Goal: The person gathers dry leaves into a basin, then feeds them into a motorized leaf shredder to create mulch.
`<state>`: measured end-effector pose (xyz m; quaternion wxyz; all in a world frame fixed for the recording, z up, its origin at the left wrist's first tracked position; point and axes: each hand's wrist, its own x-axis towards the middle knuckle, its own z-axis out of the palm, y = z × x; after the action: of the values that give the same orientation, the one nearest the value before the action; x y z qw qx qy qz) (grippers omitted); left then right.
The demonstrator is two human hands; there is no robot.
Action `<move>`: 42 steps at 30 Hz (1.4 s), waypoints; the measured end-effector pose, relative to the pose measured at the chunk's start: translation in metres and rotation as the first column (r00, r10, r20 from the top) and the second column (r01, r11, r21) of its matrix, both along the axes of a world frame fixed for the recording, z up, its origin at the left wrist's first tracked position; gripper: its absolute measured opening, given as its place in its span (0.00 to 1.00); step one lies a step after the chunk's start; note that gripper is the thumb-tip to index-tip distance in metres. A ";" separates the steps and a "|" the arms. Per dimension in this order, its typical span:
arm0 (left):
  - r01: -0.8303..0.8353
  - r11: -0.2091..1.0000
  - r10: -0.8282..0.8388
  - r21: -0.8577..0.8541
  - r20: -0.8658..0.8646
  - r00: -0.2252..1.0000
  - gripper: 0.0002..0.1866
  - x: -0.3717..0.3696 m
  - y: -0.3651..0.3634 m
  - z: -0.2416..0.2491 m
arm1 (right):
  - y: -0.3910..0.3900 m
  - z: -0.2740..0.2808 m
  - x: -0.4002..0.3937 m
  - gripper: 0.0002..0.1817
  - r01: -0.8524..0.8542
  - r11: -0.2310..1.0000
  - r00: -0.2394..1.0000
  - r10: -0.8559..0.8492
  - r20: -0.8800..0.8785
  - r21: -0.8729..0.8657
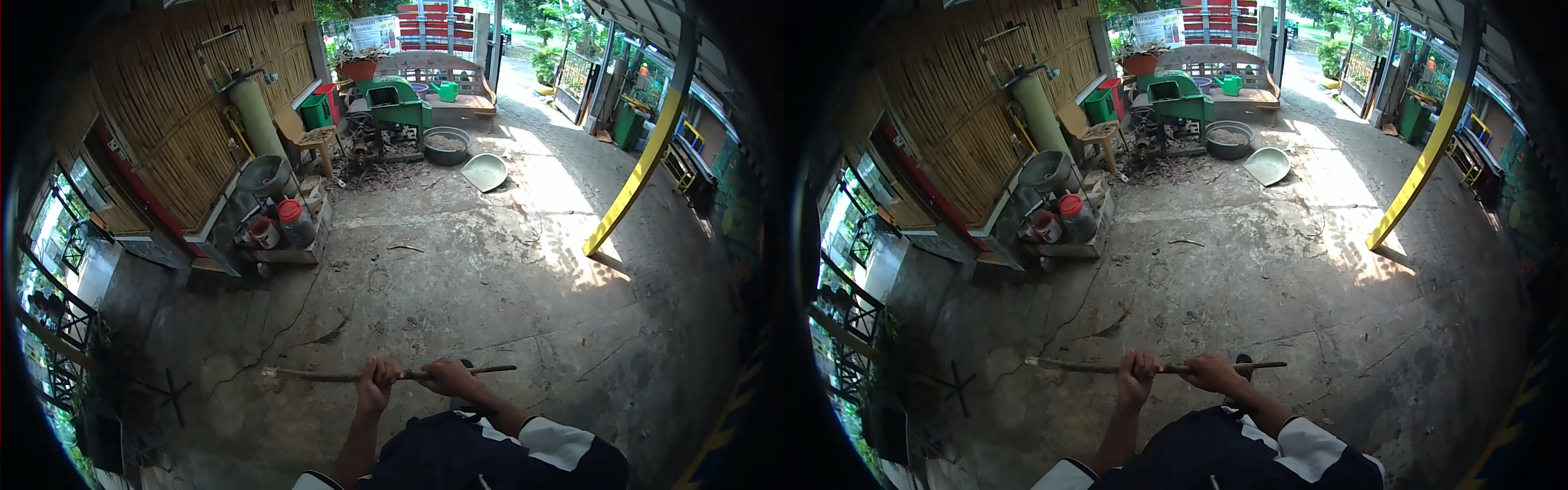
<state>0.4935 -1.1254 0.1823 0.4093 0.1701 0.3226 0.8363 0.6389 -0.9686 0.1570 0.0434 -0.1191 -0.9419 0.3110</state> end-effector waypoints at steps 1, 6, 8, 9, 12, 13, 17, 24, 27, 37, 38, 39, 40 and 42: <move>0.008 1.000 -0.008 -0.008 -0.007 1.000 0.26 -0.002 0.010 0.002 | 0.010 -0.004 -0.003 0.14 0.008 1.000 1.000 -0.008 -0.007 -0.008; -0.022 0.997 0.024 -0.080 0.035 0.999 0.27 0.002 0.073 0.018 | 0.077 0.000 -0.005 0.13 -0.031 0.999 0.999 0.031 -0.031 0.021; -0.012 0.999 0.013 -0.046 0.028 1.000 0.27 -0.001 0.112 0.016 | 0.114 0.002 -0.005 0.13 -0.017 1.000 0.999 0.018 -0.035 0.024; 0.010 1.000 -0.009 -0.009 0.016 1.000 0.27 -0.002 0.130 0.014 | 0.132 0.001 -0.004 0.13 0.008 1.000 0.999 -0.006 -0.043 0.031; 0.059 0.998 -0.058 0.027 -0.041 0.997 0.27 0.004 0.200 0.027 | 0.194 0.014 0.004 0.13 0.067 0.997 0.994 -0.063 -0.089 0.042; 0.070 0.997 -0.070 0.010 -0.028 0.997 0.27 0.008 0.223 0.033 | 0.211 0.017 0.011 0.14 0.102 0.993 0.990 -0.096 -0.108 0.058; 0.121 0.993 -0.119 0.017 -0.091 0.989 0.28 0.028 0.310 0.054 | 0.286 0.028 0.032 0.14 0.149 0.988 0.975 -0.141 -0.169 0.035; 0.142 0.988 -0.130 0.052 -0.196 0.972 0.29 0.037 0.384 0.054 | 0.365 0.036 0.037 0.12 0.161 0.986 0.977 -0.152 -0.147 0.050; 0.140 0.990 -0.136 0.018 -0.143 0.980 0.29 0.025 0.397 0.051 | 0.376 0.022 0.027 0.13 0.143 0.989 0.982 -0.137 -0.133 0.036; 0.171 0.985 -0.171 0.005 0.044 0.984 0.28 -0.044 0.451 0.012 | 0.424 -0.002 -0.027 0.11 0.186 0.982 0.980 -0.184 -0.074 0.029; 0.189 0.982 -0.190 0.013 0.045 0.981 0.28 -0.054 0.463 0.008 | 0.433 -0.002 -0.035 0.11 0.189 0.982 0.980 -0.187 -0.065 0.029; 0.207 0.978 -0.208 0.020 0.047 0.977 0.28 -0.065 0.474 0.004 | 0.445 -0.003 -0.044 0.12 0.198 0.980 0.979 -0.197 -0.044 0.034; 0.209 0.978 -0.209 0.016 0.057 0.976 0.28 -0.079 0.488 0.002 | 0.456 -0.001 -0.056 0.12 0.207 0.978 0.978 -0.206 -0.023 0.038; 0.256 0.966 -0.256 0.025 0.000 0.967 0.28 -0.112 0.513 0.002 | 0.477 -0.005 -0.088 0.12 0.235 0.972 0.972 -0.235 -0.005 0.033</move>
<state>0.3812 -0.6122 0.1841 0.5122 0.2141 0.2867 0.7808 0.5504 -0.4911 0.1525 0.0824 -0.2286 -0.9263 0.2881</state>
